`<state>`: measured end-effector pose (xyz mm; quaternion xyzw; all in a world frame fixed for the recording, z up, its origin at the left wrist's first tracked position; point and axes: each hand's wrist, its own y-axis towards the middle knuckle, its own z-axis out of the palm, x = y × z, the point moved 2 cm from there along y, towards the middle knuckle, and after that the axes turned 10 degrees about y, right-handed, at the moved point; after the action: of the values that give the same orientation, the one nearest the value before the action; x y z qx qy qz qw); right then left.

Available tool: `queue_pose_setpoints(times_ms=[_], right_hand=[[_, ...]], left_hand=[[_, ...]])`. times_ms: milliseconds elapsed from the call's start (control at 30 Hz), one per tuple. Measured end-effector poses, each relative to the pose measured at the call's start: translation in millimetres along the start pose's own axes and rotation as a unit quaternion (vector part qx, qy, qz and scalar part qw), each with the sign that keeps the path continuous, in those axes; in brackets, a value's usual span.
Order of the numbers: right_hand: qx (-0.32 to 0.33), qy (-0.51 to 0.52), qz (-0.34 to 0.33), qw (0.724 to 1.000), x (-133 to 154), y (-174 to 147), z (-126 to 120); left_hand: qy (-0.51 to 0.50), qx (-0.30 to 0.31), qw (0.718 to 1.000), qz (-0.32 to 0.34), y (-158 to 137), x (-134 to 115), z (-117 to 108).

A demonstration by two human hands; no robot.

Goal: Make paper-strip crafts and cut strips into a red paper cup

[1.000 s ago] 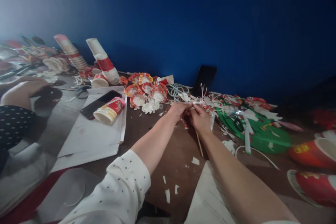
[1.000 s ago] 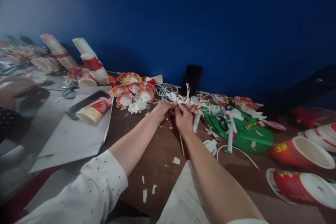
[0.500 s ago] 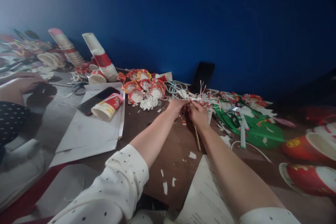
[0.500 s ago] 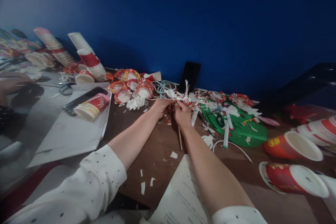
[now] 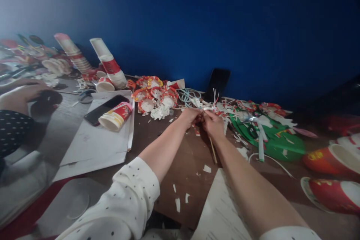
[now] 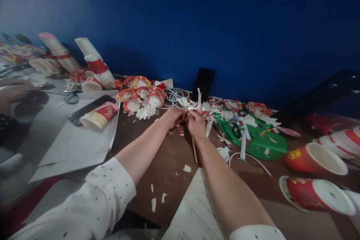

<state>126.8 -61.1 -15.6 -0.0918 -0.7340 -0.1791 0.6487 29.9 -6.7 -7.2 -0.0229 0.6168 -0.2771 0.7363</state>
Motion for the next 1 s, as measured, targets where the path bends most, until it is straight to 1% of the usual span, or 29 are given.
queue_pose_setpoints(times_ms=[133,200,300,400,567,667,833,1000], right_hand=[[0.011,-0.092,-0.044,0.995,8.3,-2.1,-0.7],[0.016,-0.109,-0.061,0.992,10.7,-3.0,0.0],[0.018,-0.097,-0.071,0.993,11.2,-3.6,0.5],[0.016,-0.062,-0.054,0.996,8.4,-3.4,0.3],[0.024,0.008,0.006,1.000,2.8,-2.3,1.2],[0.028,0.043,0.029,0.998,2.5,-2.3,2.3],[0.025,0.063,0.052,0.996,5.2,-4.2,2.8],[0.036,0.094,0.074,0.992,8.8,-6.4,4.8]], left_hand=[[0.030,-0.030,0.999,0.004,0.2,-0.3,-0.3],[0.056,-0.048,0.997,0.010,0.5,0.3,0.3],[0.091,-0.062,0.994,0.027,2.0,2.2,1.5],[0.097,-0.060,0.993,0.038,4.1,4.1,2.6],[0.082,-0.065,0.994,0.026,7.1,5.1,2.6],[0.076,-0.075,0.994,0.020,8.4,5.7,1.8],[0.071,-0.068,0.995,0.019,6.4,4.5,2.3],[0.046,-0.058,0.997,0.005,-1.0,-1.4,5.1]])
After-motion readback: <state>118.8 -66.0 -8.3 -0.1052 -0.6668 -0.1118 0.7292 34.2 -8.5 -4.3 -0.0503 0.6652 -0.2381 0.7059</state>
